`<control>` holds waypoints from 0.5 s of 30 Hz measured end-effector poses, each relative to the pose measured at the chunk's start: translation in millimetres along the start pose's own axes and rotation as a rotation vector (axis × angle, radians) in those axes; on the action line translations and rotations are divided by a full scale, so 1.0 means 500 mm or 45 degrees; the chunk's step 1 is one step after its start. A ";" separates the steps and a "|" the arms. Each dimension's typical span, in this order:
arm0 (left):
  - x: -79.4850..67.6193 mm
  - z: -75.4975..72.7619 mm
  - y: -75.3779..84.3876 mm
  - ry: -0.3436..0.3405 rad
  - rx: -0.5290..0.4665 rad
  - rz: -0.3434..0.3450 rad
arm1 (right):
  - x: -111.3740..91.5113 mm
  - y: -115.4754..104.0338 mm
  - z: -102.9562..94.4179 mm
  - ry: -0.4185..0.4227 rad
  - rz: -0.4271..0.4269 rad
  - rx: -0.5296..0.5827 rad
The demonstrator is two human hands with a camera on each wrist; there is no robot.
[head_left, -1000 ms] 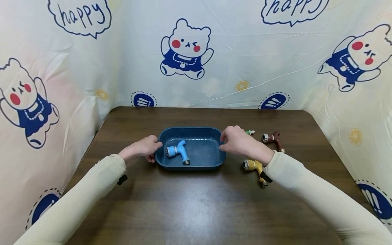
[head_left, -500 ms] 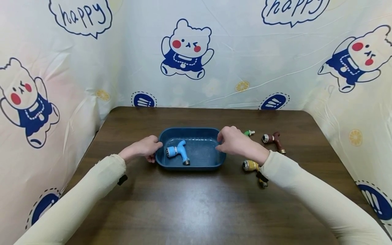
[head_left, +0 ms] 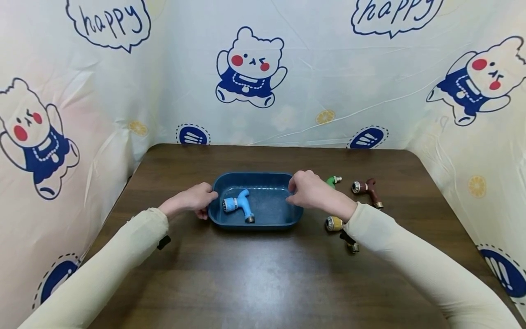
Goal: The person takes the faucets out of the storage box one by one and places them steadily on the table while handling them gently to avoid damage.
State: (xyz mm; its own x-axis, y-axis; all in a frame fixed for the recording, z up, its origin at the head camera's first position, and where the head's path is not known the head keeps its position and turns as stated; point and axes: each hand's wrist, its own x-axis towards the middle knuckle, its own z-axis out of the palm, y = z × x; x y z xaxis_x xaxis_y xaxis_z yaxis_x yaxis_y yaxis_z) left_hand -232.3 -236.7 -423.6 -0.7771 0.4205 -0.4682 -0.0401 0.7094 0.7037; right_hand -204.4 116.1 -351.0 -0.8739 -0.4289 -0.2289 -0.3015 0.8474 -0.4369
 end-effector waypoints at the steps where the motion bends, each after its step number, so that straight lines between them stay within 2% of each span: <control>1: -0.001 0.000 0.001 0.004 0.001 -0.002 | 0.001 -0.002 0.000 -0.001 -0.003 0.003; 5: -0.013 0.004 0.018 0.031 0.016 -0.014 | 0.005 -0.010 -0.002 -0.004 -0.013 0.003; 6: -0.024 0.007 0.033 0.046 0.018 -0.038 | 0.007 -0.012 -0.003 -0.004 -0.015 0.001; 9: -0.032 0.010 0.047 0.064 0.027 -0.044 | 0.012 -0.017 -0.004 -0.008 -0.024 -0.012; 15: -0.042 0.015 0.057 0.059 0.024 -0.053 | 0.022 -0.024 0.002 -0.023 -0.041 -0.043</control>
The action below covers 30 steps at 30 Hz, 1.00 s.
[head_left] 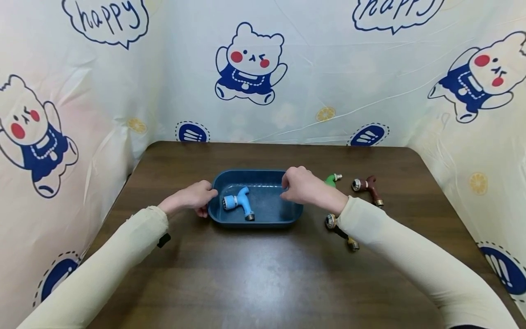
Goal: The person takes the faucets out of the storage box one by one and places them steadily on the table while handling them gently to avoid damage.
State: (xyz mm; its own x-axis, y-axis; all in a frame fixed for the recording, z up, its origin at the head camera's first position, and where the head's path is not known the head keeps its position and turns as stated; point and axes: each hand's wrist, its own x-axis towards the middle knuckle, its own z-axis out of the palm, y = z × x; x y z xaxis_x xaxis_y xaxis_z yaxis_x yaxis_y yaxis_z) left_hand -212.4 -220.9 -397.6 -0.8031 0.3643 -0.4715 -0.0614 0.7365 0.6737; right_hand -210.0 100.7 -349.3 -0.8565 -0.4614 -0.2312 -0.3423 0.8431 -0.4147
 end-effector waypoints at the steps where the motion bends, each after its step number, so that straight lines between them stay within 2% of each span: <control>1: 0.001 0.000 -0.001 -0.003 -0.005 -0.005 | 0.002 -0.002 0.001 -0.004 -0.001 -0.005; 4: 0.014 -0.001 -0.019 -0.030 -0.011 0.008 | 0.009 -0.006 0.005 -0.027 0.007 -0.014; 10: 0.110 -0.012 -0.137 -0.070 -0.034 0.023 | 0.023 -0.013 0.010 -0.053 0.025 -0.015; 12: 0.122 -0.012 -0.150 -0.066 -0.032 0.013 | 0.027 -0.016 0.010 -0.053 0.024 -0.019; 16: 0.107 -0.014 -0.132 -0.060 -0.013 0.025 | 0.036 -0.019 0.011 -0.048 0.002 -0.038; 24: 0.018 -0.004 -0.022 -0.024 -0.034 -0.009 | 0.053 -0.030 0.010 -0.064 -0.042 -0.059; 26: 0.010 -0.001 -0.011 -0.006 -0.031 -0.021 | 0.056 -0.033 0.010 -0.067 -0.045 -0.056; 30: 0.010 0.000 -0.011 -0.005 -0.020 -0.015 | 0.061 -0.039 0.012 -0.060 -0.045 -0.050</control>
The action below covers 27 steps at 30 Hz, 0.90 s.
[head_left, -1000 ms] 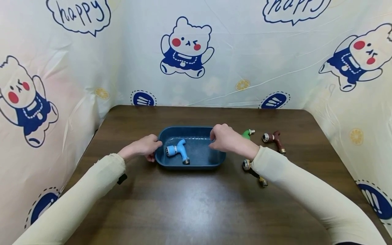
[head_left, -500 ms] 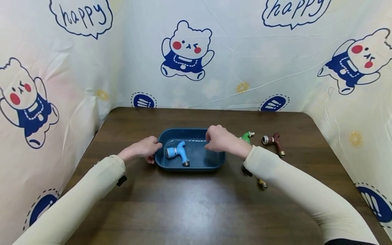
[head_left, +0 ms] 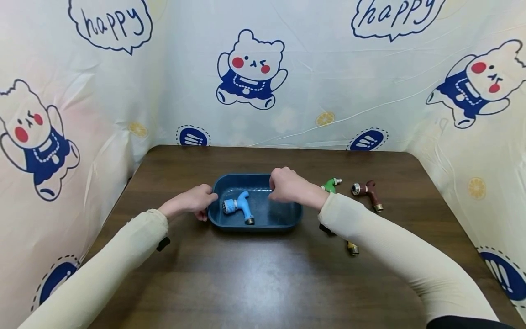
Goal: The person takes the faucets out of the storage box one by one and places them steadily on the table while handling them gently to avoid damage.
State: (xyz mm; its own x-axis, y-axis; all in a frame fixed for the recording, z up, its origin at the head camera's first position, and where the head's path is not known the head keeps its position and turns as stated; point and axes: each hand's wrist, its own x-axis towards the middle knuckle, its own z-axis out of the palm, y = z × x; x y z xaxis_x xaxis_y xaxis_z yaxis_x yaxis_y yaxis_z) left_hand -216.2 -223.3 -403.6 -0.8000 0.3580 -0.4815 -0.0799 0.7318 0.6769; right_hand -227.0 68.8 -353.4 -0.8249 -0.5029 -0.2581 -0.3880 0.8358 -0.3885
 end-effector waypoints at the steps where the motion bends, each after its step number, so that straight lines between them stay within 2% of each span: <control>1: 0.002 0.000 -0.003 -0.002 -0.001 0.001 | 0.001 -0.001 0.000 0.000 0.000 -0.004; 16: 0.001 0.000 -0.002 0.020 0.011 -0.004 | 0.016 -0.022 0.006 0.007 0.000 -0.018; 27: 0.003 0.002 -0.003 0.011 -0.004 0.005 | 0.031 -0.035 0.009 -0.036 0.003 -0.031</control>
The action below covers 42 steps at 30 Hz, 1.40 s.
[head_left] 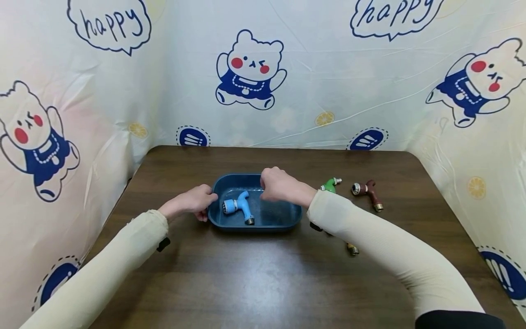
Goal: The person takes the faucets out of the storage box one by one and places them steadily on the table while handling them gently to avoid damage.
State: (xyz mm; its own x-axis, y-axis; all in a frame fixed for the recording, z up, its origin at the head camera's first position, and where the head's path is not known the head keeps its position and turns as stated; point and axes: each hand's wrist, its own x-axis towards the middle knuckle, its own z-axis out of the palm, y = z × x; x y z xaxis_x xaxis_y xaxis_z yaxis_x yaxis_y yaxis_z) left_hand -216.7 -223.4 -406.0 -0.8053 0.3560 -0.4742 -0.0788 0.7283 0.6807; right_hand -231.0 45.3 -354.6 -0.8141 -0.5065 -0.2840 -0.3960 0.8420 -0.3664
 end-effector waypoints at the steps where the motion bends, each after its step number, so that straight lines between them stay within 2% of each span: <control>1: 0.000 0.000 0.001 0.000 0.000 -0.001 | 0.002 0.000 0.001 0.000 0.001 0.000; 24: 0.006 0.001 -0.001 0.001 0.002 -0.019 | 0.034 -0.021 0.013 -0.034 -0.032 -0.041; 32: 0.003 0.003 0.001 -0.003 0.004 -0.009 | 0.041 -0.031 0.022 -0.082 -0.002 -0.036; 42: 0.005 0.001 -0.001 -0.001 0.004 -0.014 | 0.047 -0.041 0.033 -0.119 -0.043 -0.076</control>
State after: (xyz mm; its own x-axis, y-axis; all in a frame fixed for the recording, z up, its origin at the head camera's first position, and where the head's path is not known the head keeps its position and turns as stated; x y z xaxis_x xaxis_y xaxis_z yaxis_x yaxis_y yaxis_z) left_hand -218.1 -222.5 -407.6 -0.8040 0.3481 -0.4821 -0.0862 0.7340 0.6737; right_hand -235.0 12.8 -368.2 -0.7578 -0.5476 -0.3549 -0.4493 0.8323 -0.3248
